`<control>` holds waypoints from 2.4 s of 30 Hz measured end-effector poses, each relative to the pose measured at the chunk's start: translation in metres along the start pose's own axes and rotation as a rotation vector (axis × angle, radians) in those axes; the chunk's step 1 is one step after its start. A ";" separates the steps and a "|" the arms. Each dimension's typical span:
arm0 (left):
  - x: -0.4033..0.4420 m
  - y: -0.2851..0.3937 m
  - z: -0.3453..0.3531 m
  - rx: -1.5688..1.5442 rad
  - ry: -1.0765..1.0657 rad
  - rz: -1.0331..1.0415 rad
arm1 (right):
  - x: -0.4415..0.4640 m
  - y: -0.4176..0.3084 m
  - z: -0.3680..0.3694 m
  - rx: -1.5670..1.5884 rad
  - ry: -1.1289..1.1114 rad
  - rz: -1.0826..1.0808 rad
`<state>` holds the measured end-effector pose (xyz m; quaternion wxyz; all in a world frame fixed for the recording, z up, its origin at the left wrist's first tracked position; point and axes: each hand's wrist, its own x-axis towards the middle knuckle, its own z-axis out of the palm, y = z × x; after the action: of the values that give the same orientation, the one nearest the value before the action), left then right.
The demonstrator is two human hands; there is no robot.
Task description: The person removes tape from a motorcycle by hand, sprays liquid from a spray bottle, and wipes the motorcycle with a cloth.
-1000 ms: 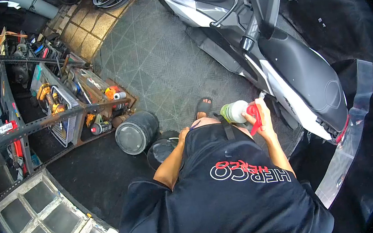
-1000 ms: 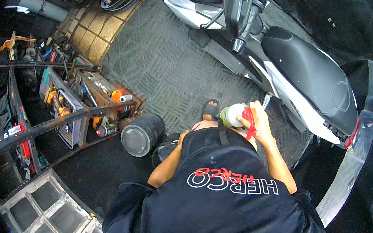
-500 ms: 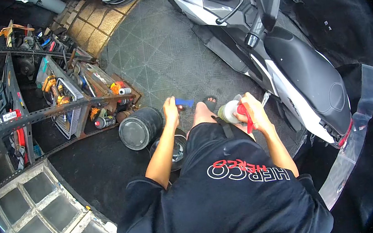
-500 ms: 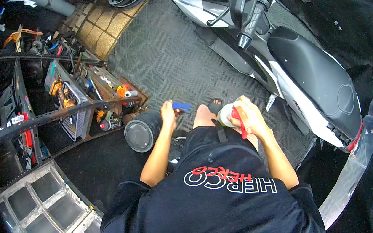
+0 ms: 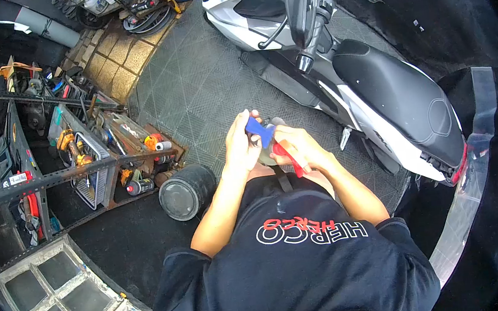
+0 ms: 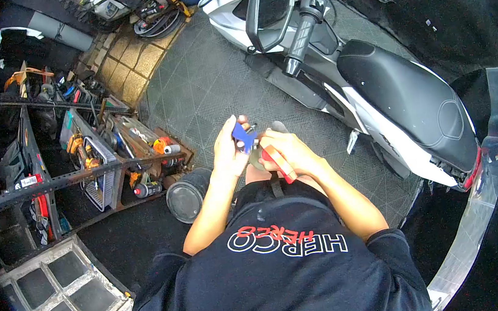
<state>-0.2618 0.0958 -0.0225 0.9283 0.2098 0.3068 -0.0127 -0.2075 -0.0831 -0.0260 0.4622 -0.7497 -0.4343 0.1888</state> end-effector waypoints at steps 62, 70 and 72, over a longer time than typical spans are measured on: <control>0.005 -0.282 -0.123 1.302 -0.598 -0.213 | -0.277 0.031 -0.079 0.128 0.439 0.325; -0.010 -0.293 -0.115 1.420 -0.583 -0.124 | -0.306 0.041 -0.078 0.108 0.533 0.258; -0.013 -0.292 -0.117 1.449 -0.570 -0.090 | -0.310 0.038 -0.079 0.108 0.544 0.272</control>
<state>-0.3830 -0.1254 -0.2106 0.6013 0.7398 -0.0199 -0.3012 -0.3061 -0.3881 -0.0561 0.5711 -0.7985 -0.1794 0.0640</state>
